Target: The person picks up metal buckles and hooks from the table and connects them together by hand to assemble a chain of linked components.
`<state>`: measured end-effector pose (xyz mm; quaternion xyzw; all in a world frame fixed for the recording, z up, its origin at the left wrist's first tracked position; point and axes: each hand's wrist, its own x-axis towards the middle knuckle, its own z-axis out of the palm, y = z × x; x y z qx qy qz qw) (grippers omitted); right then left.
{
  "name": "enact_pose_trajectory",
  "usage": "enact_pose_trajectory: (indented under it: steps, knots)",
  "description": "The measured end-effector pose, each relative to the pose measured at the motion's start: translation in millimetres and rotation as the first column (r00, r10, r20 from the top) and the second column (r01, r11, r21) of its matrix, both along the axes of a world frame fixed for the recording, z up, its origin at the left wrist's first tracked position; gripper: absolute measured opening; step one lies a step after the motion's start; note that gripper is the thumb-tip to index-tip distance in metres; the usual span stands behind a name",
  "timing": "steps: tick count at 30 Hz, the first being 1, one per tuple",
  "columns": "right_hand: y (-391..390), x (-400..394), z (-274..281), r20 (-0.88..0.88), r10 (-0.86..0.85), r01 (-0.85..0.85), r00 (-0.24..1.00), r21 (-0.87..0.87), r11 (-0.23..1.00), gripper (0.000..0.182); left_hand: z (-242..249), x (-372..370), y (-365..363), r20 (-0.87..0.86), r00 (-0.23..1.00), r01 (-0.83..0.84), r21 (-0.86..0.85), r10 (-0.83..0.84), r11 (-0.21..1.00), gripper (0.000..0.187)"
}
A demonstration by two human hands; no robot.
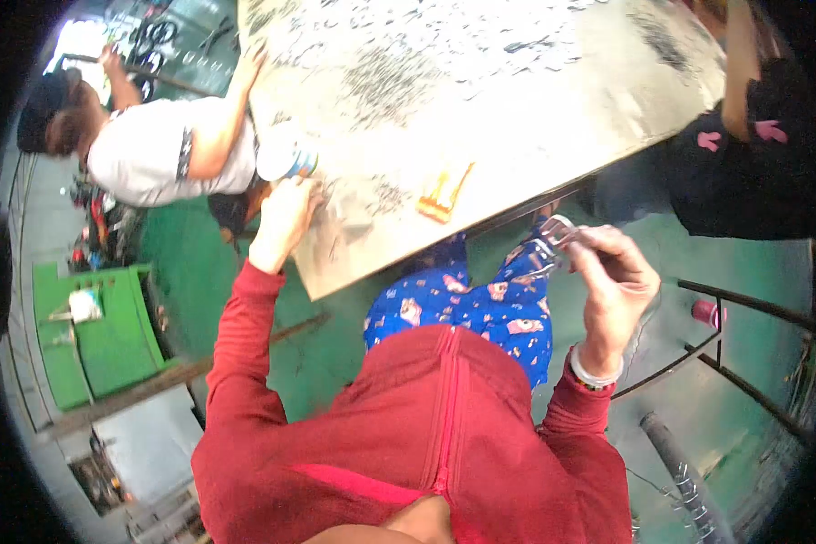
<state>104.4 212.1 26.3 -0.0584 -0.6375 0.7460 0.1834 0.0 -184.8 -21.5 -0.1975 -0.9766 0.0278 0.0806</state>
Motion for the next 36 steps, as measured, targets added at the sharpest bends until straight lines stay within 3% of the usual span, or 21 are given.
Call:
enact_pose_trajectory:
  steps: [1,4,6,10,13,16,19,23,28,30,31,33,34,35,36]
  knots:
    - [1.2,-1.1,2.1,-0.014,0.006,-0.007,1.0,-0.004,1.0,0.016,2.6,-11.1,14.1,-0.004,0.998,0.066,0.115,-0.065,0.991,0.018]
    - [3.2,-5.5,4.5,-0.035,0.004,-0.005,0.999,-0.021,1.0,0.016,14.3,-59.1,73.1,0.101,0.98,0.142,0.24,-0.171,0.96,0.017]
    - [4.7,-7.7,5.7,-0.032,-0.006,0.005,0.999,-0.033,0.999,0.016,5.2,-106.7,108.6,-0.008,0.961,0.267,0.312,-0.278,0.912,0.014]
    - [5.1,-11.5,3.9,0.021,-0.037,0.038,0.999,-0.05,0.998,0.015,-25.9,-210.6,170.2,0.025,0.993,0.082,0.541,-0.114,0.837,0.015]
    - [11.1,-11.1,-0.1,0.074,-0.019,0.024,0.997,-0.059,0.998,0.017,-34.3,-261.3,202.9,0.125,0.992,-0.056,0.568,-0.019,0.821,0.017]
    - [21.2,-14.2,-4.2,0.082,-0.036,0.037,0.996,-0.021,0.999,0.017,-31.5,-298.4,210.3,-0.002,1.0,0.01,0.597,-0.012,0.802,0.014]
    - [28.7,-13.5,-3.4,0.097,-0.061,0.064,0.993,-0.033,0.997,0.017,-3.9,-302.7,195.0,0.033,0.999,-0.033,0.528,0.018,0.848,0.021]
    - [34.7,-16.5,-16.0,0.112,-0.075,0.079,0.991,-0.03,0.996,0.015,-2.5,-269.1,193.8,0.227,0.971,0.031,0.201,-0.078,0.979,0.021]
    - [27.8,-15.4,-10.8,0.125,-0.126,0.136,0.984,-0.075,0.988,0.014,-52.2,-261.1,196.2,0.067,0.995,0.061,0.154,-0.072,0.986,0.028]
    - [23.6,-12.3,1.3,0.138,-0.092,0.104,0.986,-0.088,0.991,0.013,-60.3,-255.7,196.4,0.02,1.0,0.014,0.222,-0.019,0.975,0.031]
    - [23.3,-9.5,4.8,0.141,-0.09,0.099,0.986,-0.057,0.993,0.012,-69.7,-259.3,193.9,-0.018,0.999,0.032,0.163,-0.029,0.986,0.031]
    - [23.5,-5.3,1.0,0.135,-0.082,0.088,0.987,-0.04,0.995,0.012,-56.8,-256.4,198.9,0.088,0.995,0.022,0.239,-0.044,0.971,0.029]
    - [23.7,-2.3,-1.4,0.127,-0.064,0.073,0.99,-0.068,0.995,0.012,-56.0,-248.1,201.7,0.006,1.0,-0.015,0.367,0.014,0.93,0.025]
    - [24.9,0.7,-5.9,0.169,-0.054,0.066,0.984,-0.067,0.996,0.013,-60.0,-252.8,205.5,0.034,0.999,-0.038,0.365,0.028,0.93,0.021]
    - [24.0,1.4,-6.1,0.215,-0.03,0.048,0.976,-0.077,0.996,0.013,-74.0,-252.3,207.0,-0.133,0.991,0.015,0.26,0.021,0.966,0.017]
